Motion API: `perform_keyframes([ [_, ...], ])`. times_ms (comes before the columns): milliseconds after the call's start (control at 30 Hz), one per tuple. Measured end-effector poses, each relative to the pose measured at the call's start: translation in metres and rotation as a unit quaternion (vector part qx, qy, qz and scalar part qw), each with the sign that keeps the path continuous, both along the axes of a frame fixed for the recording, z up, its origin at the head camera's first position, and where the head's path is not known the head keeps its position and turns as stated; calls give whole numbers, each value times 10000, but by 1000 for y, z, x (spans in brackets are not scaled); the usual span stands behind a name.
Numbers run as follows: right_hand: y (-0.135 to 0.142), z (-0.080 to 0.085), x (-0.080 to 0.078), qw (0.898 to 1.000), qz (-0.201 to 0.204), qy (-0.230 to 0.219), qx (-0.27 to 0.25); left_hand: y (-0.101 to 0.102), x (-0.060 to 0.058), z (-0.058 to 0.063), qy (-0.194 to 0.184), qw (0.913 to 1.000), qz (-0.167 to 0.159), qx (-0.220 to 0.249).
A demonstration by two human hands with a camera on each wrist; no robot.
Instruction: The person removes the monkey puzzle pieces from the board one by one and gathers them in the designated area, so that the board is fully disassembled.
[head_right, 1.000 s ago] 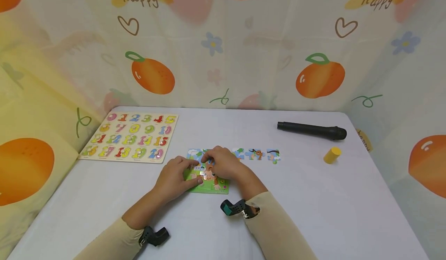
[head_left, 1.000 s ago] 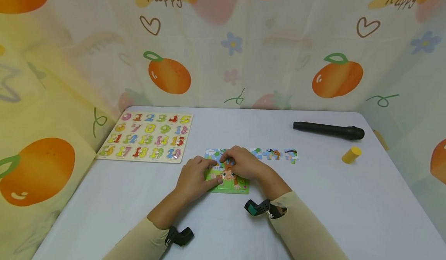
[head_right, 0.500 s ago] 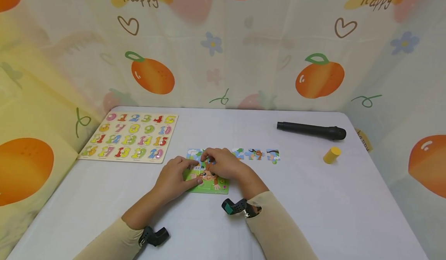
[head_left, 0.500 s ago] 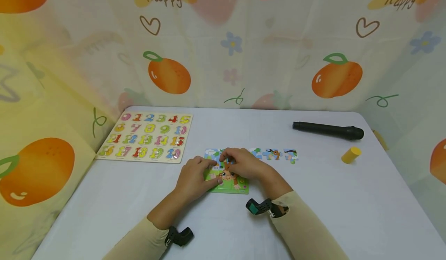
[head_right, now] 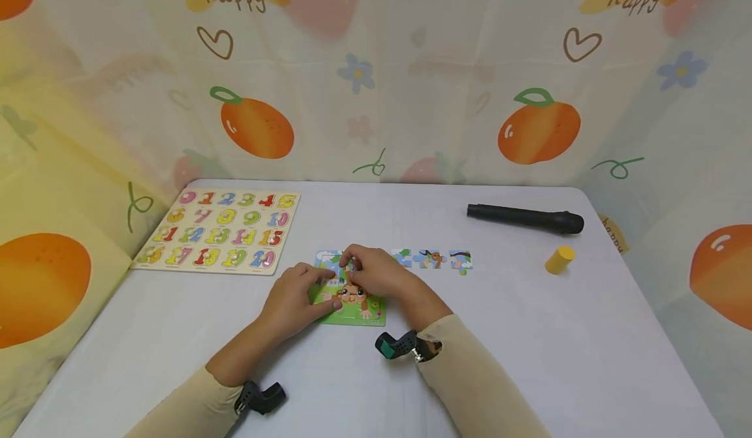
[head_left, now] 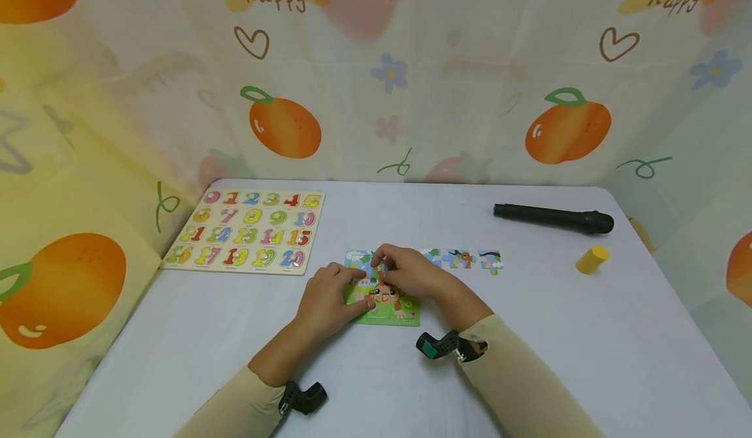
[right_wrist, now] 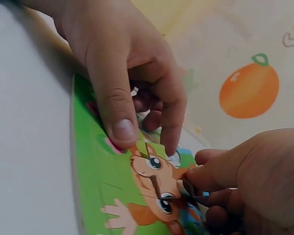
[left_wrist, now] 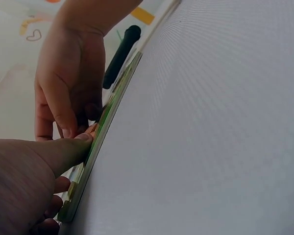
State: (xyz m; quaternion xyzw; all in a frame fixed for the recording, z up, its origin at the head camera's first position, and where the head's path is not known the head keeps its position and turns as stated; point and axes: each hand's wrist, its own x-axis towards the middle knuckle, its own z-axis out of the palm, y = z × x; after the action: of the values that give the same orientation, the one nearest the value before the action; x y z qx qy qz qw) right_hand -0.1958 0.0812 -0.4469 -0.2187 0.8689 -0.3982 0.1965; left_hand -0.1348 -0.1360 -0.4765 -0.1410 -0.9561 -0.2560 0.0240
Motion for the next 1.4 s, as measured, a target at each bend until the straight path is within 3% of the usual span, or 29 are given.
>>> perform_keyframes([
  [433,8,11,-11,9938,-211,-878,-642,-1,-1,-3,-66,10000,-9,6],
  [867,31,15,-11,9932,-164,-761,-865,-2,-2,-5,76,9999,-63,-52],
  [1200,58,16,-7,9904,-432,-988,-866,-1,-1,-4,-7,10000,13,11],
  [1400,78,15,-2,9903,-598,-902,-876,-1,-1,-4,20,10000,-2,-5],
])
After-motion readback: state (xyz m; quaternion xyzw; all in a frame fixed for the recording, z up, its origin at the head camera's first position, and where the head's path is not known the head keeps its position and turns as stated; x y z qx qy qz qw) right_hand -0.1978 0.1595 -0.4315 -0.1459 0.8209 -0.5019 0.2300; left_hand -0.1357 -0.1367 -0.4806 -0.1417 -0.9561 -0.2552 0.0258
